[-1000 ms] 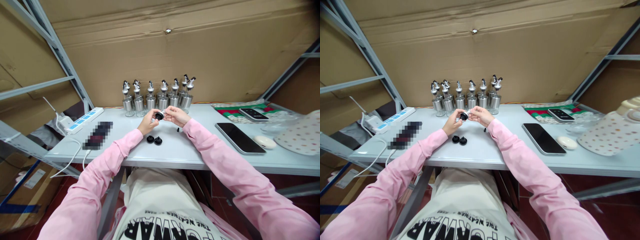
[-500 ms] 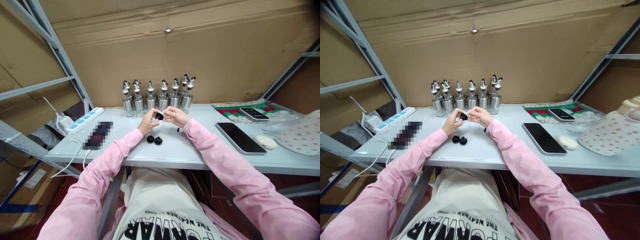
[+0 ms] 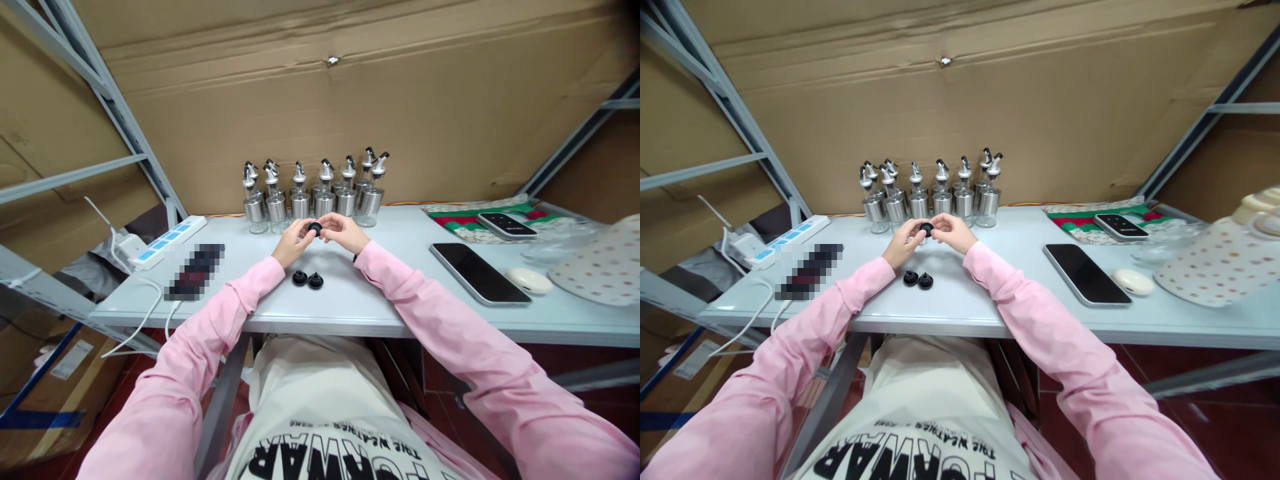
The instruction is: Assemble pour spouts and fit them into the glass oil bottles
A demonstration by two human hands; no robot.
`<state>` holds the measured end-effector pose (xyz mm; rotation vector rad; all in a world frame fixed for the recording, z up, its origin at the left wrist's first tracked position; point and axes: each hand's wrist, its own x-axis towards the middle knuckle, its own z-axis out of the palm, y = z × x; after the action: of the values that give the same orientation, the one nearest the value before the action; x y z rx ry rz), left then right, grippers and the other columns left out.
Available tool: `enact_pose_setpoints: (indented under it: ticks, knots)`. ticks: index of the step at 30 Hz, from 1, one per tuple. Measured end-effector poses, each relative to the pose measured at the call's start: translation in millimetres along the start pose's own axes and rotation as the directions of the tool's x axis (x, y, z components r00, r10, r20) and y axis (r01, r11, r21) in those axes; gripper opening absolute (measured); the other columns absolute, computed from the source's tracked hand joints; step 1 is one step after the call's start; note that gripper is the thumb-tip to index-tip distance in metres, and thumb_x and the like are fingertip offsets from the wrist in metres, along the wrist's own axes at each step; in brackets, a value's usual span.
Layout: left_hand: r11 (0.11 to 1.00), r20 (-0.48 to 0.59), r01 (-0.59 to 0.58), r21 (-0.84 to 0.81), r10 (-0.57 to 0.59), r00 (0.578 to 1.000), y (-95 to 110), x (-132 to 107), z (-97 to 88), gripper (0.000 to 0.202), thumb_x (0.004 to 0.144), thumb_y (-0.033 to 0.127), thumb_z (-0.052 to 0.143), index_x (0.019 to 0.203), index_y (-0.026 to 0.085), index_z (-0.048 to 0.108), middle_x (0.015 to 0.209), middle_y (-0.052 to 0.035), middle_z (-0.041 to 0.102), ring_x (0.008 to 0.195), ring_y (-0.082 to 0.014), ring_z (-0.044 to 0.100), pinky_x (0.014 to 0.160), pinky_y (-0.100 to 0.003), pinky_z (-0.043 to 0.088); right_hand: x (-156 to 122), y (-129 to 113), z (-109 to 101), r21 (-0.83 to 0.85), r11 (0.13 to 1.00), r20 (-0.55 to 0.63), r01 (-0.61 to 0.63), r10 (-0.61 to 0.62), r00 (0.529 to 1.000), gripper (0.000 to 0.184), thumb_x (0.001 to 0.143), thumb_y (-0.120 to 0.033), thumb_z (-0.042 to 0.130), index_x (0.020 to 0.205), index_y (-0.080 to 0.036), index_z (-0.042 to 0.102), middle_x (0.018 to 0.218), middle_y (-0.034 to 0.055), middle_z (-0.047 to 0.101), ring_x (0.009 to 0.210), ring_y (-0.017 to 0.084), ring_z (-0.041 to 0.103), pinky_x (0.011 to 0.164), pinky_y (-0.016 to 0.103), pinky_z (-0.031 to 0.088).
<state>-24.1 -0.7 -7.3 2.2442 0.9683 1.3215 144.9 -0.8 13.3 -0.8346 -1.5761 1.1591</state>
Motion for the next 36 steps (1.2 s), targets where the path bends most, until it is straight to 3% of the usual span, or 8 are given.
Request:
enact_pose_setpoints:
  ticks: [5, 13, 17, 25, 32, 36]
  knots:
    - [0.997, 0.014, 0.047, -0.058, -0.047, 0.999, 5, 0, -3.4, 0.033, 0.081, 0.035, 0.052, 0.108, 0.016, 0.048, 0.090, -0.0048, 0.060, 0.078, -0.0126, 0.056, 0.071, -0.025, 0.045, 0, 2, 1, 0.063, 0.997, 0.034, -0.051, 0.049, 0.998, 0.024, 0.058, -0.019, 0.072, 0.077, -0.017, 0.058, 0.063, -0.0003, 0.063, 0.058, 0.012, 0.062, 0.056, 0.026, 0.052]
    - [0.994, 0.056, 0.111, 0.024, -0.112, 0.992, 10, -1, -8.5, 0.016, 0.076, 0.032, 0.050, 0.079, 0.016, 0.049, 0.073, 0.0001, 0.057, 0.067, -0.0122, 0.051, 0.066, -0.025, 0.040, 0, 3, 1, 0.075, 0.997, 0.024, -0.036, 0.034, 0.999, 0.030, 0.050, -0.017, 0.078, 0.073, -0.015, 0.058, 0.064, 0.0012, 0.066, 0.064, 0.014, 0.065, 0.061, 0.028, 0.054]
    - [0.992, 0.117, 0.102, 0.070, -0.110, 0.987, 11, -2, -10.8, 0.020, 0.075, 0.035, 0.048, 0.071, 0.016, 0.049, 0.066, 0.0018, 0.054, 0.064, -0.0119, 0.049, 0.064, -0.024, 0.038, -1, 3, 1, 0.090, 0.995, 0.030, -0.044, 0.042, 0.999, 0.031, 0.047, -0.017, 0.079, 0.071, -0.015, 0.059, 0.063, 0.0008, 0.067, 0.062, 0.013, 0.063, 0.060, 0.027, 0.055]
    - [0.977, 0.089, 0.172, 0.127, -0.184, 0.979, 14, -2, -7.1, 0.020, 0.071, 0.033, 0.048, 0.060, 0.017, 0.041, 0.055, 0.0049, 0.045, 0.055, -0.0096, 0.041, 0.057, -0.022, 0.033, -3, 2, 1, 0.078, 0.992, 0.068, -0.099, 0.093, 0.993, 0.028, 0.051, -0.019, 0.077, 0.071, -0.016, 0.057, 0.063, 0.0008, 0.066, 0.062, 0.014, 0.065, 0.059, 0.026, 0.054]
    - [0.971, 0.110, 0.212, 0.113, -0.224, 0.968, 20, -2, -8.0, 0.020, 0.064, 0.031, 0.048, 0.054, 0.017, 0.038, 0.050, 0.0062, 0.036, 0.053, -0.0086, 0.034, 0.054, -0.022, 0.028, -4, 4, 2, -0.037, 0.999, 0.135, 0.003, 0.002, 0.991, 0.028, 0.054, -0.018, 0.069, 0.077, -0.017, 0.055, 0.054, -0.0053, 0.060, 0.052, 0.011, 0.060, 0.058, 0.026, 0.050]
    - [0.975, 0.105, 0.177, 0.131, -0.191, 0.976, 21, -2, -8.9, 0.020, 0.063, 0.032, 0.047, 0.054, 0.017, 0.038, 0.050, 0.0061, 0.036, 0.053, -0.0084, 0.034, 0.054, -0.022, 0.027, -4, 3, 3, -0.048, 0.998, 0.139, 0.032, -0.025, 0.990, 0.026, 0.052, -0.015, 0.064, 0.075, -0.017, 0.053, 0.053, -0.0066, 0.058, 0.049, 0.008, 0.054, 0.053, 0.023, 0.045]
